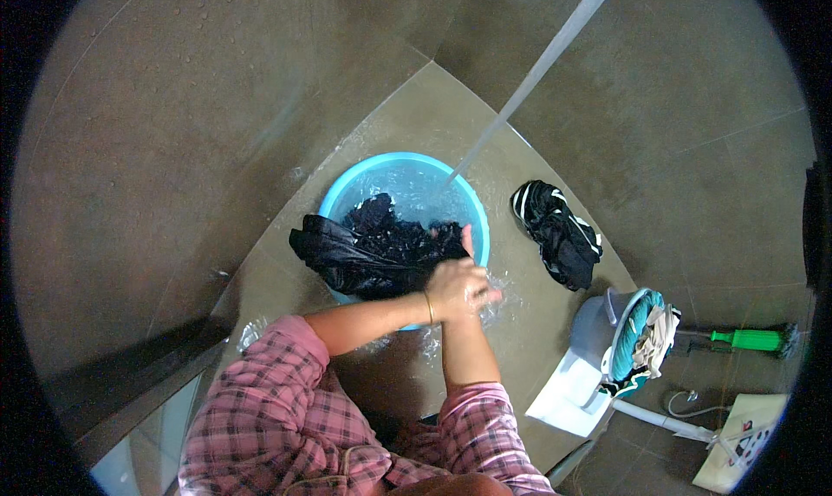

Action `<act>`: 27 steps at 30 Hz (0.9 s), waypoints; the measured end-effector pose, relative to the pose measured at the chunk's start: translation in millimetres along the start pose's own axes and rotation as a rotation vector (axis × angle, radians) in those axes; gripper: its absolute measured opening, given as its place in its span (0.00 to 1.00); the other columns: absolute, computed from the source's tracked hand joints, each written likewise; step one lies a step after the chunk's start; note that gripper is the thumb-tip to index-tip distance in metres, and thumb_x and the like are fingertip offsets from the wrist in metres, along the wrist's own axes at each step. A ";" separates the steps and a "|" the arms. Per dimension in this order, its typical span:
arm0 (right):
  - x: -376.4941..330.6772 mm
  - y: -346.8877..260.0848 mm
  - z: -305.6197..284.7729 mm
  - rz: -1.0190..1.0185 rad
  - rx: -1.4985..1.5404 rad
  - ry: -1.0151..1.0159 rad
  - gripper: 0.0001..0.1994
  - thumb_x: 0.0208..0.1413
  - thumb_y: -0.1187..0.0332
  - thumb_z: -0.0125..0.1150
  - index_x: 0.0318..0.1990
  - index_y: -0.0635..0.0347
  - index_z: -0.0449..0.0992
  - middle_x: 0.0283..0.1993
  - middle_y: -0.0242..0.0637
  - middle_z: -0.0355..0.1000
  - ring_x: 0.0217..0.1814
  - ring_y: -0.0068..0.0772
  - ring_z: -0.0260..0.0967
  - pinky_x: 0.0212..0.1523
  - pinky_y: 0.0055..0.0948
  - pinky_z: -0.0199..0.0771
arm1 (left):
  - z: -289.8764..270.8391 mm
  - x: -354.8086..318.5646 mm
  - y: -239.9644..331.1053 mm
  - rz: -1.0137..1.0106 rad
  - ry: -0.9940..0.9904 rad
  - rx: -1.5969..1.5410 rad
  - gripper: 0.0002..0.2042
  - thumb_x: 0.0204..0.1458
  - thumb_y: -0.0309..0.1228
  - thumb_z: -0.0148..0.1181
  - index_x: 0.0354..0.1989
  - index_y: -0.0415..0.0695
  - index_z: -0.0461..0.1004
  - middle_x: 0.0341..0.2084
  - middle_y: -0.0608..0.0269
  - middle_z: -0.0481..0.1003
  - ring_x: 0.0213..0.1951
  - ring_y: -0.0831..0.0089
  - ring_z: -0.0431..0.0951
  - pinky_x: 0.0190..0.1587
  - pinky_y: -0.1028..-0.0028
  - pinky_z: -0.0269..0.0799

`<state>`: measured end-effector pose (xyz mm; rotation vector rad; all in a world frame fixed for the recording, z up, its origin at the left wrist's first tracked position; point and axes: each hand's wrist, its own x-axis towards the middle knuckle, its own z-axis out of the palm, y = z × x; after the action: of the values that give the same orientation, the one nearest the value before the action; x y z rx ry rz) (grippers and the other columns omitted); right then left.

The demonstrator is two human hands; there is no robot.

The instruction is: The person sits on the floor and hand-washes dark-colored clothes in a blue basin filled with water. They repeatedly submerge, scrub, and wring out the garments, then rinse them under a running tap before wringing them out again.

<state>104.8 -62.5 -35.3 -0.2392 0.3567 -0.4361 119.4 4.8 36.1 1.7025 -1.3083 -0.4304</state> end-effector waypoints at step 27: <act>9.6 -22.7 -48.2 -0.044 0.055 0.159 0.21 0.58 0.51 0.50 0.52 0.55 0.67 0.54 0.39 0.66 0.58 0.40 0.60 0.62 0.44 0.54 | -2.7 11.4 -4.0 -0.171 -0.170 -0.159 0.18 0.46 0.38 0.61 0.47 0.52 0.71 0.40 0.59 0.74 0.44 0.57 0.71 0.45 0.62 0.68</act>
<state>86.0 -94.0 -75.1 -0.1594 0.4949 -0.5088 128.0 -4.1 37.1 1.6777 -1.2163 -0.7733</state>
